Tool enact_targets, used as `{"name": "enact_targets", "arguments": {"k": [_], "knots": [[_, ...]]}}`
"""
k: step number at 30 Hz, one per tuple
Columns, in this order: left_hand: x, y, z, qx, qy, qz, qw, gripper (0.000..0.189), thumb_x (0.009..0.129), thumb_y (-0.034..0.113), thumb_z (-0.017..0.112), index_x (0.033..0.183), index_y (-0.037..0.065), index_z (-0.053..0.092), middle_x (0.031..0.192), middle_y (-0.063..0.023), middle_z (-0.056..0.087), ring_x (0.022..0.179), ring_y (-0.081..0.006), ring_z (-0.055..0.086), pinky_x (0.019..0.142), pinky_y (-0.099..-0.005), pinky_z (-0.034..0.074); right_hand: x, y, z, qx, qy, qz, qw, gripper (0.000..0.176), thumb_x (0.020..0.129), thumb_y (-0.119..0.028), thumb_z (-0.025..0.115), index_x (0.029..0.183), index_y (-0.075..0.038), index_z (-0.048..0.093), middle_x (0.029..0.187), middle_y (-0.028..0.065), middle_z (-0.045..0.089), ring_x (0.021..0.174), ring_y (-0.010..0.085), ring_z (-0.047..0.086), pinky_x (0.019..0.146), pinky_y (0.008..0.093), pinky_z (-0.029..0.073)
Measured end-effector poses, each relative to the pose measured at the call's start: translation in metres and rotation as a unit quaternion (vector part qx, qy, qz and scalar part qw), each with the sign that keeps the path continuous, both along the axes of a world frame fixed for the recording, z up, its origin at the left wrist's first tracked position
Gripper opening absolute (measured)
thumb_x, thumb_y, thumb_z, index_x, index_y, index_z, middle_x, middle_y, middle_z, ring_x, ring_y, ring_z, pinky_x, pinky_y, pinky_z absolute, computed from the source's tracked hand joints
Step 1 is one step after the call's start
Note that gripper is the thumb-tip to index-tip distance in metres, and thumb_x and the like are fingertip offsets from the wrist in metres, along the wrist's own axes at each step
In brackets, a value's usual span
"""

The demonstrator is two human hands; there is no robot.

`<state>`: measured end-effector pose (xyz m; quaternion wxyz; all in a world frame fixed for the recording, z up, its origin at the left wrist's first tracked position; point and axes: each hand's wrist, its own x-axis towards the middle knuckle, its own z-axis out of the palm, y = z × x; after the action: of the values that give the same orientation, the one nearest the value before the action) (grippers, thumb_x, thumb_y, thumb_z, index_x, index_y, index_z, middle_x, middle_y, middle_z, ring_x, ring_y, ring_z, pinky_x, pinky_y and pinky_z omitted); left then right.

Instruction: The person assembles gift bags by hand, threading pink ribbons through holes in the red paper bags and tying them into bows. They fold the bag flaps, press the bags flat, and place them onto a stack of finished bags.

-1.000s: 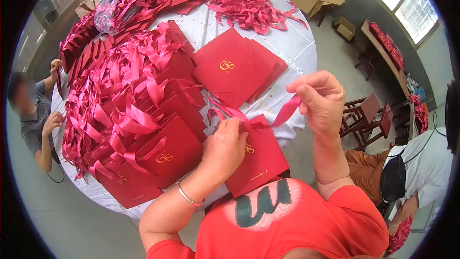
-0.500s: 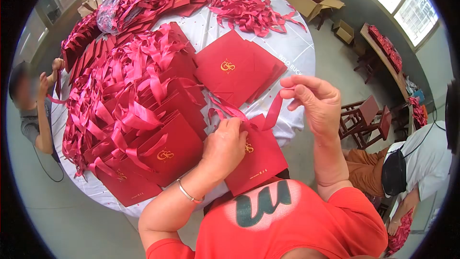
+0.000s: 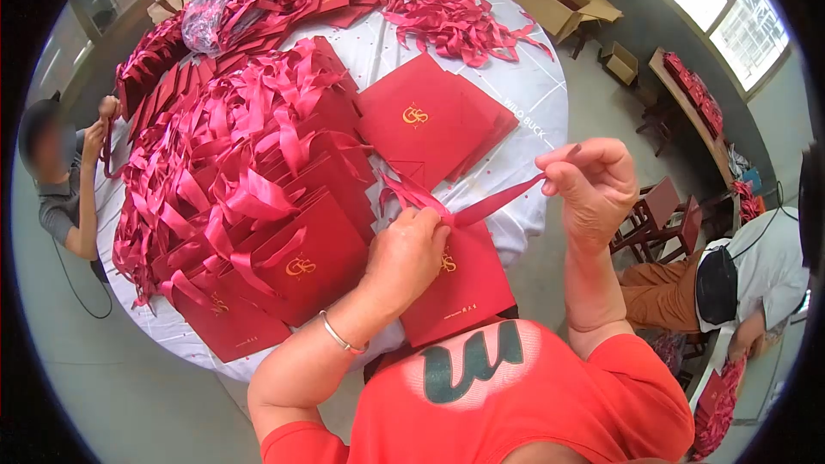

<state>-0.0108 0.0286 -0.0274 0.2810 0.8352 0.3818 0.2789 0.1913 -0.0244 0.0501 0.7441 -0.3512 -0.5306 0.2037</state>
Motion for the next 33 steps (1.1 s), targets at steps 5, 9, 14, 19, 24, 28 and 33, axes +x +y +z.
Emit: {"name": "enact_targets", "arguments": {"k": [5,9,14,19,24,28,33], "knots": [[-0.001,0.001,-0.007,0.007,-0.017,0.004,1.000,0.015,0.085,0.008,0.066,0.098,0.001,0.061,0.086,-0.0222,0.063,0.081,-0.0423,0.063,0.070,-0.0467,0.051,-0.004,0.004,0.004,-0.016,-0.160,-0.031,0.987,0.020,0.077,0.008,0.076,0.094,0.002,0.066,0.086,0.0133,0.070,0.072,0.0146,0.066,0.061,0.0248,0.053],[-0.001,0.005,0.001,-0.135,-0.070,-0.003,0.988,0.018,0.088,0.001,0.060,0.106,-0.001,0.056,0.084,-0.0177,0.066,0.062,-0.0276,0.066,0.054,-0.0376,0.052,-0.012,-0.002,0.006,-0.152,-0.321,0.002,0.935,0.016,0.076,0.005,0.074,0.091,-0.001,0.071,0.091,0.0098,0.070,0.079,0.0186,0.066,0.067,0.0287,0.051],[0.002,0.003,0.019,-0.359,-0.138,-0.004,0.923,0.017,0.094,-0.002,0.054,0.111,-0.001,0.053,0.082,-0.0100,0.064,0.051,-0.0108,0.061,0.039,-0.0246,0.046,-0.007,0.007,-0.031,-0.115,-0.450,0.043,0.885,0.013,0.073,-0.001,0.075,0.085,-0.004,0.069,0.092,0.0088,0.070,0.082,0.0264,0.063,0.077,0.0363,0.049],[-0.001,0.009,0.020,-0.444,-0.187,-0.027,0.876,0.015,0.097,0.001,0.050,0.112,-0.002,0.052,0.080,-0.0080,0.063,0.048,-0.0110,0.059,0.039,-0.0241,0.043,-0.002,0.010,-0.039,-0.117,-0.425,0.055,0.896,0.013,0.074,-0.001,0.075,0.084,-0.004,0.068,0.086,0.0078,0.068,0.081,0.0264,0.062,0.076,0.0362,0.048],[-0.006,0.009,0.028,-0.395,-0.103,-0.047,0.912,0.015,0.099,0.003,0.047,0.110,-0.002,0.057,0.071,-0.0030,0.058,0.046,-0.0079,0.055,0.042,-0.0250,0.043,0.016,0.011,-0.046,-0.177,-0.393,0.086,0.898,0.013,0.077,-0.002,0.074,0.087,-0.004,0.066,0.084,0.0079,0.066,0.080,0.0262,0.062,0.075,0.0357,0.048],[-0.009,0.017,0.030,-0.388,-0.077,-0.066,0.916,0.017,0.098,0.002,0.046,0.110,-0.001,0.058,0.073,-0.0019,0.059,0.047,-0.0072,0.054,0.042,-0.0243,0.042,0.027,0.005,-0.042,-0.228,-0.340,0.088,0.908,0.011,0.079,-0.002,0.073,0.087,-0.003,0.065,0.085,0.0089,0.066,0.081,0.0258,0.062,0.074,0.0354,0.049],[-0.007,0.022,0.033,-0.482,-0.065,-0.061,0.871,0.018,0.097,0.001,0.046,0.111,-0.001,0.057,0.073,0.0000,0.058,0.048,-0.0057,0.052,0.044,-0.0228,0.041,0.028,0.005,-0.050,-0.211,-0.331,0.073,0.917,0.012,0.078,-0.001,0.074,0.087,-0.004,0.066,0.085,0.0095,0.066,0.081,0.0260,0.063,0.074,0.0355,0.049]]}}
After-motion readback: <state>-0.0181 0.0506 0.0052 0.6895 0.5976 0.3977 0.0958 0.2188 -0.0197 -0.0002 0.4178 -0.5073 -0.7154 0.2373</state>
